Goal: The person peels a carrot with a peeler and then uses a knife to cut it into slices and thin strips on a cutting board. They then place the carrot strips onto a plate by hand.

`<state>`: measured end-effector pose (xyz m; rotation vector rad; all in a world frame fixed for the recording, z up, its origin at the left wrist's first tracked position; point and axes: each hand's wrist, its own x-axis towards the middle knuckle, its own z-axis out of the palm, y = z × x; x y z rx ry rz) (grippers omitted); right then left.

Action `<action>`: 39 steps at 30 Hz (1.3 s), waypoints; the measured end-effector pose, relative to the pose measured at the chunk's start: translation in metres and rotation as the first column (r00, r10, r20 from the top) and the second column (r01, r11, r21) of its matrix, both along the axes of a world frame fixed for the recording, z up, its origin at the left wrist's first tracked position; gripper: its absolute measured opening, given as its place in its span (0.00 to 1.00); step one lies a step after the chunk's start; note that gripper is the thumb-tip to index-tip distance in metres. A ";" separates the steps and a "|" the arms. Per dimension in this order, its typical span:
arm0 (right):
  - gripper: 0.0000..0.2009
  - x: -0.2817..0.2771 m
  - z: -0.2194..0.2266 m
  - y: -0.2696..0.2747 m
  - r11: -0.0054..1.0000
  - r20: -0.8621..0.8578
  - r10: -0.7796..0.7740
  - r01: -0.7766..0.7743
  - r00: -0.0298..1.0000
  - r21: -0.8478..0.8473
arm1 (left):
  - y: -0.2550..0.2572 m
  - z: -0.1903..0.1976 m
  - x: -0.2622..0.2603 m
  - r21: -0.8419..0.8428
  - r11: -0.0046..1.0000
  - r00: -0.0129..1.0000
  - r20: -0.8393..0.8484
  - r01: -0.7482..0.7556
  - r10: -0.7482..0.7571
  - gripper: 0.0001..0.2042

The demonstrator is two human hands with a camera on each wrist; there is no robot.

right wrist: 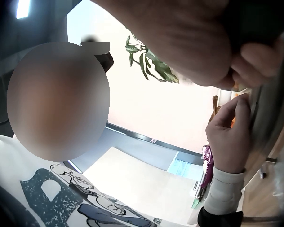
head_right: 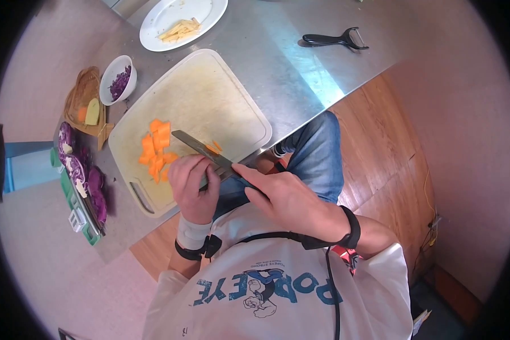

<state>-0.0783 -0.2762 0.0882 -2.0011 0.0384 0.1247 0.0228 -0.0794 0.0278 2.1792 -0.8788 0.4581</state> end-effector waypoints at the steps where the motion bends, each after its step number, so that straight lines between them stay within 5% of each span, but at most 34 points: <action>1: 0.23 -0.001 0.000 0.001 1.000 0.006 0.014 -0.014 1.000 -0.023 | 0.001 0.000 0.000 0.001 1.000 1.000 0.001 -0.001 0.001 0.12; 9: 0.26 -0.010 0.010 0.001 0.989 -0.077 0.075 -0.084 0.994 -0.125 | 0.008 -0.005 -0.005 0.107 0.994 1.000 0.000 -0.024 0.024 0.12; 39: 0.26 -0.013 0.014 0.000 0.984 -0.066 0.090 -0.099 0.994 -0.146 | 0.006 -0.003 -0.006 0.090 0.995 0.999 -0.014 -0.049 0.051 0.13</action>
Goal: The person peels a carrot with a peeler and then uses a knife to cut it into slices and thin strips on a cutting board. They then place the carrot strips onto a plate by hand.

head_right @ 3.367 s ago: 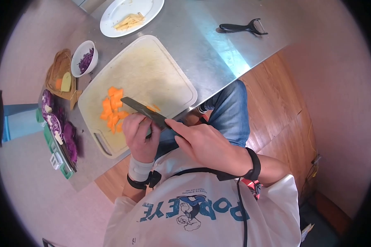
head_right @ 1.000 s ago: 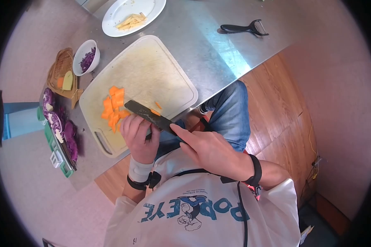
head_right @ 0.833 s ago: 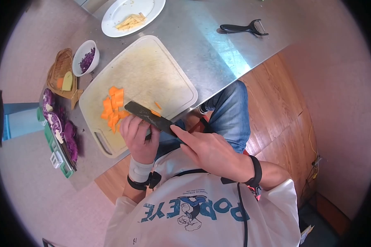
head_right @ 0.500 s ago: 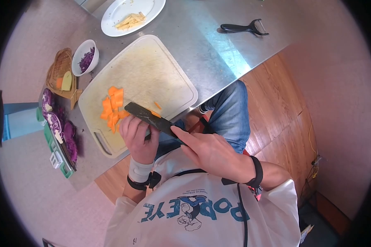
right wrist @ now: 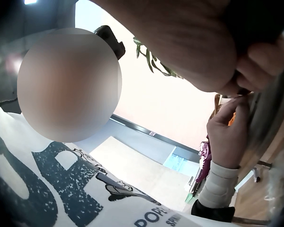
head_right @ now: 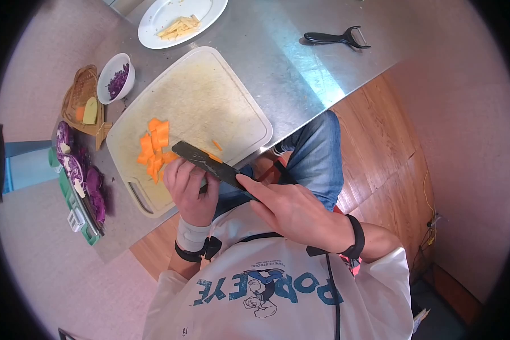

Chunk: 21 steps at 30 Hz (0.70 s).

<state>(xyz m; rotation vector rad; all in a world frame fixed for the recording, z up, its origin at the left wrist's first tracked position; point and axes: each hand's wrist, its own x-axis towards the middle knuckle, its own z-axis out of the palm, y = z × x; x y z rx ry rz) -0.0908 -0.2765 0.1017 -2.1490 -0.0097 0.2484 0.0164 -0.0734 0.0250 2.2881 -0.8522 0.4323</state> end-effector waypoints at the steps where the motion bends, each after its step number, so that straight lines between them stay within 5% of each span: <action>1: 0.26 0.000 0.000 0.000 1.000 0.004 -0.007 0.007 1.000 0.001 | 0.000 0.000 0.000 0.000 1.000 1.000 -0.001 0.000 0.000 0.13; 17: 0.23 0.018 -0.006 0.004 0.998 -0.022 -0.032 0.033 0.999 0.053 | -0.002 0.003 0.002 -0.031 0.999 1.000 0.006 0.014 -0.014 0.11; 21: 0.23 0.018 -0.010 0.000 0.981 -0.026 -0.075 0.079 0.997 0.177 | -0.002 0.005 0.003 -0.029 1.000 1.000 0.018 0.002 -0.001 0.11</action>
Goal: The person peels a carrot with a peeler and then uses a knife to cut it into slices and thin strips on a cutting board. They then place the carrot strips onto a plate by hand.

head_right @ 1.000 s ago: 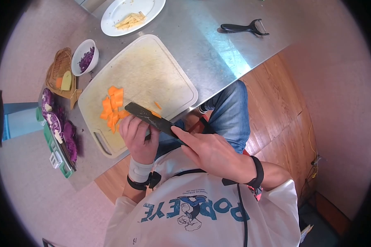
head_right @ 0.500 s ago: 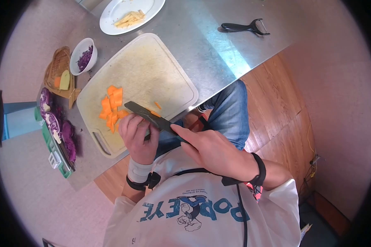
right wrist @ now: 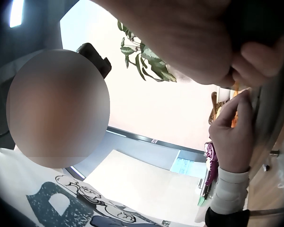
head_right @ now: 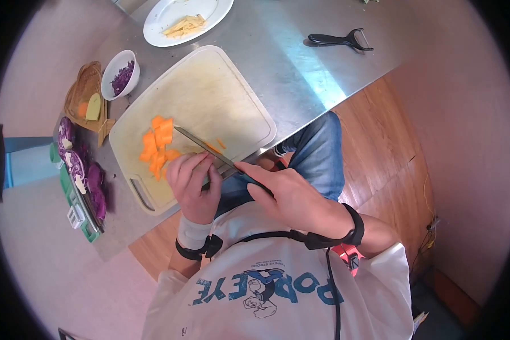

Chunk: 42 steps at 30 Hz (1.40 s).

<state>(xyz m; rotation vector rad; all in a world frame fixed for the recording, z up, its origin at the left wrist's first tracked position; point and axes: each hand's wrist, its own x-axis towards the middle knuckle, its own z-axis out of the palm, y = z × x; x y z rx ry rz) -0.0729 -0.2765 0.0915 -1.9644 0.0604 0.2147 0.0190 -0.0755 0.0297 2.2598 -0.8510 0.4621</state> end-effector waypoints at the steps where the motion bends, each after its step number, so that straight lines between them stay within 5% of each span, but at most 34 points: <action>1: 0.23 -0.001 0.001 -0.001 1.000 -0.018 -0.002 0.002 1.000 0.014 | 0.000 0.000 0.000 -0.002 1.000 1.000 0.000 0.001 -0.001 0.11; 16: 0.27 -0.017 0.005 -0.001 0.989 0.065 0.092 -0.084 0.994 -0.123 | 0.002 -0.006 -0.003 0.001 1.000 1.000 0.010 -0.005 0.005 0.12; 42: 0.26 -0.020 0.012 -0.005 0.995 0.017 0.073 -0.072 0.997 -0.065 | 0.002 -0.003 -0.004 0.032 0.999 0.999 0.016 -0.035 0.034 0.12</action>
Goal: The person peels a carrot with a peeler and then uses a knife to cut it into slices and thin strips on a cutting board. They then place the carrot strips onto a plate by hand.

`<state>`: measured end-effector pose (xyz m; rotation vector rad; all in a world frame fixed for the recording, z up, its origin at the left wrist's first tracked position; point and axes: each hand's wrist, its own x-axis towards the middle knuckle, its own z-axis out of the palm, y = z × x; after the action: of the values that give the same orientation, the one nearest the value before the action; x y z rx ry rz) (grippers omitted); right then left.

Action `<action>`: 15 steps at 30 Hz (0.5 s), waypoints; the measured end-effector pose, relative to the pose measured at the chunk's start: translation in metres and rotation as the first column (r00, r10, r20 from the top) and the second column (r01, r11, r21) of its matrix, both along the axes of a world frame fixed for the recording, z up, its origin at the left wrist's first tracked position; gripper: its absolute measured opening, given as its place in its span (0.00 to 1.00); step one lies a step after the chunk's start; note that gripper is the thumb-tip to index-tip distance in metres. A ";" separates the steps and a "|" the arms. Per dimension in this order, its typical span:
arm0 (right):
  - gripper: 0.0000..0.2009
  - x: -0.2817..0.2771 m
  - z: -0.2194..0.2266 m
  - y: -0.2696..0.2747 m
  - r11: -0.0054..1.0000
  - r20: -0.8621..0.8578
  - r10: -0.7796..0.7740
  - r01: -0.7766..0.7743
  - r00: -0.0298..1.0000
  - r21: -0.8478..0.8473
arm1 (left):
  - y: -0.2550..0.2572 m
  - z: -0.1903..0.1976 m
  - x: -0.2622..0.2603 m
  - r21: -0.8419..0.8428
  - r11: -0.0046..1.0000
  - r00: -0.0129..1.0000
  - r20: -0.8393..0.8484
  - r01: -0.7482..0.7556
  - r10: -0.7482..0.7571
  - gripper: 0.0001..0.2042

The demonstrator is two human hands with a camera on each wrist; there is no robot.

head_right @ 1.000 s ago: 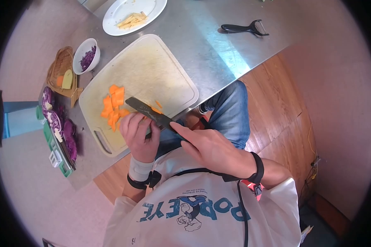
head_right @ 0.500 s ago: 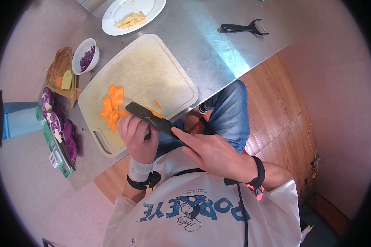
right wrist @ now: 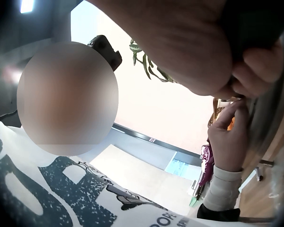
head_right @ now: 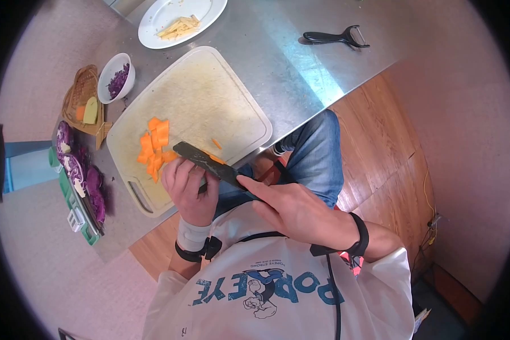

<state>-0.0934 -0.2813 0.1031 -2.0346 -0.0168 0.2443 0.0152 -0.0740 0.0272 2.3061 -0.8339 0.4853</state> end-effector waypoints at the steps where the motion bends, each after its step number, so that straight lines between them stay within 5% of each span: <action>1: 0.25 0.001 0.002 -0.001 1.000 -0.008 -0.001 0.001 1.000 0.009 | 0.000 0.000 0.000 0.000 1.000 1.000 -0.001 0.000 0.000 0.12; 7: 0.24 0.012 0.007 0.001 0.999 -0.130 -0.019 0.022 0.991 0.024 | 0.002 -0.001 0.000 -0.008 1.000 1.000 -0.009 0.011 -0.011 0.12; 15: 0.22 0.012 0.005 0.006 0.999 -0.088 -0.043 0.045 0.995 0.021 | 0.000 -0.001 0.001 -0.023 1.000 1.000 -0.013 0.016 -0.016 0.11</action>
<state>-0.0813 -0.2753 0.1078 -1.9970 0.0793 0.3032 0.0161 -0.0739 0.0264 2.2775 -0.8357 0.4701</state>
